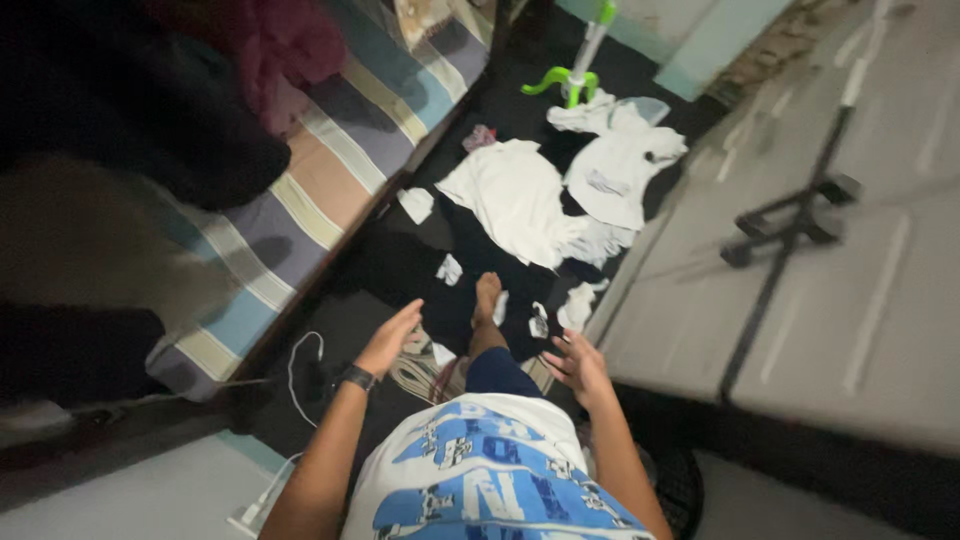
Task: The person folds various clothing items, including shirts, pants, and socks, on a dark floor mat. They pick up each item, fold it by hand, and place it into a black laundry basket positioned nearby.
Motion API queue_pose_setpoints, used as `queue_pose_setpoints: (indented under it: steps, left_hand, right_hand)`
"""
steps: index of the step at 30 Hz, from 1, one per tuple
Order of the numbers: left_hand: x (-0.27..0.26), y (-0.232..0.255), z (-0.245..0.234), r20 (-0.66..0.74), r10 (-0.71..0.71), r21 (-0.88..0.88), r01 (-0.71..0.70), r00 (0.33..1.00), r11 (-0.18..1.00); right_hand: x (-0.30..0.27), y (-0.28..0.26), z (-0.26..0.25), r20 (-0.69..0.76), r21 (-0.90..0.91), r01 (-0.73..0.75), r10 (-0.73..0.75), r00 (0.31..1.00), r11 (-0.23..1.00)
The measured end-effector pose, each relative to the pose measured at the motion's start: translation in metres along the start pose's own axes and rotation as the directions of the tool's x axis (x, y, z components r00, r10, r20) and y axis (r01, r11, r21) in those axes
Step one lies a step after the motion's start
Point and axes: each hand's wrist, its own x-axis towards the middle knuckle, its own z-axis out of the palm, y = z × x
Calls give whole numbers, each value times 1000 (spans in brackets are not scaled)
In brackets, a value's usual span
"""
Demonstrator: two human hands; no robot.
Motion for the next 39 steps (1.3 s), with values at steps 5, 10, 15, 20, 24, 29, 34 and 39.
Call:
queue_pose_setpoints:
  steps: [5,10,15,20,24,29,34,39]
  left_hand:
    - [43,104,-17,21,-7,-568,17,1000,823]
    - [92,184,-5,-51,-45,-683,-2,998,731]
    - [104,201,4,-130,-68,-755,-54,989,654]
    - [130,227,-8,-291,-125,-740,-141,949,658]
    - [156,247,-23,-289,-53,-660,-159,956,734]
    - [195,262,-27,-254,18,-603,-173,967,779]
    - [232,276,-29,-197,-11,-534,-98,980,840]
    - [276,293,-28,-54,-95,-440,62,994,896]
  right_hand:
    - [53,-90,52,254,365,-129,35,967,922]
    - [127,-196,89,380,355,-97,-49,924,930]
    - [167,-265,107,393,269,-135,20,919,954]
    - [195,-314,137,452,153,-120,38,891,981]
    - [205,-328,139,413,103,-111,59,909,988]
    - [222,-326,112,351,154,-106,46,935,982]
    - [233,-327,96,200,197,-92,51,978,976]
    - [230,-334,106,189,265,-76,25,982,961]
